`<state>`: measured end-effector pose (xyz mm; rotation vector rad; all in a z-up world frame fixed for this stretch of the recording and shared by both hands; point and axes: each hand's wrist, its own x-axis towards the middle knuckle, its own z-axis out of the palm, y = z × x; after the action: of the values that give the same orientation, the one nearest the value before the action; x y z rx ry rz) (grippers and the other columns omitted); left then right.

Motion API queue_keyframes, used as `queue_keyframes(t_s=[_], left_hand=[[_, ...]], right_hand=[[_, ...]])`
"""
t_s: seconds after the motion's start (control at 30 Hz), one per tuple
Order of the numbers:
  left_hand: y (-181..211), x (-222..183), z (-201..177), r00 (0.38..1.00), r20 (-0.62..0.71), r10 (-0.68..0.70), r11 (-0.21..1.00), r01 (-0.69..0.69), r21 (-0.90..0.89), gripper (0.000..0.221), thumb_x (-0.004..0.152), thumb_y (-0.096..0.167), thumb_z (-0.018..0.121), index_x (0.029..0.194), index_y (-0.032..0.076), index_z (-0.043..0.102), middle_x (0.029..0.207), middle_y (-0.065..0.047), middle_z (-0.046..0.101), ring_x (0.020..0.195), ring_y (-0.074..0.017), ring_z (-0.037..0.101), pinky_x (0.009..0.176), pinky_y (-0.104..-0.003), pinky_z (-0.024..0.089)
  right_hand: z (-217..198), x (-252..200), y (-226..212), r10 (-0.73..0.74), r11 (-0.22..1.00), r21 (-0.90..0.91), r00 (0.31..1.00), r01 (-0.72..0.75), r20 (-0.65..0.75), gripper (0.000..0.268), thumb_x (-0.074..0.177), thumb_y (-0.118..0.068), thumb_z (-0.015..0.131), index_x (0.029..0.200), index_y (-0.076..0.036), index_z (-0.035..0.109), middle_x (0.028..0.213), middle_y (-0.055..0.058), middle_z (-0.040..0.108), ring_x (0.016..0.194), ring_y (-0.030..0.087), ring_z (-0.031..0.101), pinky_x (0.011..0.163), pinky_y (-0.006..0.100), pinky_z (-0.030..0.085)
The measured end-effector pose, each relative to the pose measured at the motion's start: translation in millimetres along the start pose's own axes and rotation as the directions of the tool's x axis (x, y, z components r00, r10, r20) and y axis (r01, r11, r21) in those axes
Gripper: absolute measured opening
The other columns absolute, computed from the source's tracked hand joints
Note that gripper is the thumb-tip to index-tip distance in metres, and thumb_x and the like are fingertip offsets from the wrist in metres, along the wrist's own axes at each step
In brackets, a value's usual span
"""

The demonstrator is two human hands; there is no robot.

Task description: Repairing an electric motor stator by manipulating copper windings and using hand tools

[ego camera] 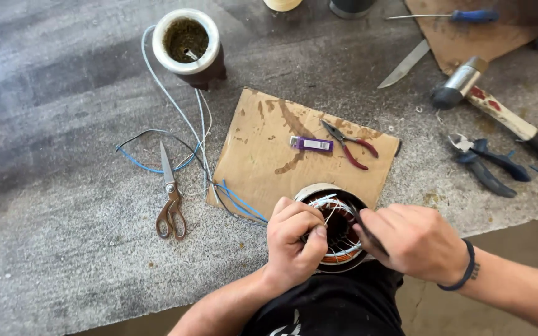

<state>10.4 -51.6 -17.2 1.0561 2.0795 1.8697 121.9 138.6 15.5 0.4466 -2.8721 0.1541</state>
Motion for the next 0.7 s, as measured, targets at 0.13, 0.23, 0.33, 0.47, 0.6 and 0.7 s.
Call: queue_keyframes(t_s=[0.13, 0.23, 0.33, 0.47, 0.6, 0.7], left_hand=[[0, 3, -2, 0.999, 0.037, 0.008, 1.0, -0.008, -0.013, 0.014, 0.089, 0.007, 0.056, 0.075, 0.011, 0.057, 0.082, -0.001, 0.067, 0.074, -0.0176, 0.056, 0.077, -0.034, 0.042], [0, 2, -3, 0.998, 0.055, 0.006, 1.0, -0.005, -0.018, 0.015, 0.089, 0.006, 0.054, 0.075, 0.011, 0.056, 0.082, 0.0, 0.067, 0.073, -0.0172, 0.056, 0.077, -0.034, 0.041], [-1, 4, -4, 0.998, 0.061, 0.006, 1.0, -0.004, -0.028, 0.014, 0.089, 0.007, 0.055, 0.075, 0.011, 0.056, 0.081, -0.001, 0.067, 0.073, -0.0165, 0.057, 0.077, -0.034, 0.041], [-1, 3, -2, 0.999, 0.035, -0.001, 1.0, 0.002, -0.03, 0.015, 0.09, 0.009, 0.055, 0.075, 0.011, 0.057, 0.08, -0.001, 0.066, 0.072, -0.0166, 0.056, 0.076, -0.034, 0.04], [1, 5, -5, 0.999, 0.042, 0.012, 1.0, -0.011, -0.021, 0.015, 0.09, 0.009, 0.055, 0.075, 0.011, 0.057, 0.082, -0.002, 0.067, 0.072, -0.0176, 0.055, 0.076, -0.034, 0.04], [1, 9, -11, 0.995, 0.093, 0.024, 0.998, -0.018, -0.056, 0.016, 0.093, 0.008, 0.055, 0.077, 0.01, 0.057, 0.083, -0.002, 0.067, 0.072, -0.0176, 0.058, 0.078, -0.036, 0.04]], right_hand=[[-1, -6, -5, 0.349, 0.874, 0.33, 0.933, -0.356, 0.081, 0.024, 0.099, -0.032, 0.058, 0.094, -0.011, 0.068, 0.079, 0.002, 0.072, 0.062, 0.019, 0.069, 0.056, 0.034, 0.053], [-2, 2, -14, 0.288, 0.932, 0.221, 0.957, -0.286, 0.022, 0.024, 0.1, -0.029, 0.057, 0.085, -0.011, 0.061, 0.069, 0.002, 0.059, 0.056, 0.02, 0.058, 0.052, 0.035, 0.046], [0, 5, -13, 0.102, 0.994, 0.033, 0.994, -0.101, -0.037, 0.024, 0.101, -0.023, 0.057, 0.083, -0.006, 0.059, 0.06, 0.004, 0.048, 0.049, 0.021, 0.047, 0.045, 0.037, 0.039], [7, -2, -7, -0.043, 0.998, -0.055, 0.999, 0.042, -0.016, 0.027, 0.104, -0.022, 0.055, 0.095, 0.001, 0.065, 0.062, 0.004, 0.05, 0.051, 0.022, 0.048, 0.044, 0.037, 0.039], [-1, 4, -4, -0.025, 1.0, -0.011, 1.0, 0.025, -0.016, 0.025, 0.101, -0.022, 0.056, 0.091, -0.001, 0.064, 0.061, 0.005, 0.052, 0.049, 0.021, 0.051, 0.043, 0.036, 0.042], [-1, 0, -4, 0.167, 0.965, 0.202, 0.986, -0.164, 0.007, 0.023, 0.099, -0.026, 0.059, 0.091, -0.007, 0.068, 0.074, 0.006, 0.07, 0.055, 0.022, 0.065, 0.048, 0.037, 0.052]])
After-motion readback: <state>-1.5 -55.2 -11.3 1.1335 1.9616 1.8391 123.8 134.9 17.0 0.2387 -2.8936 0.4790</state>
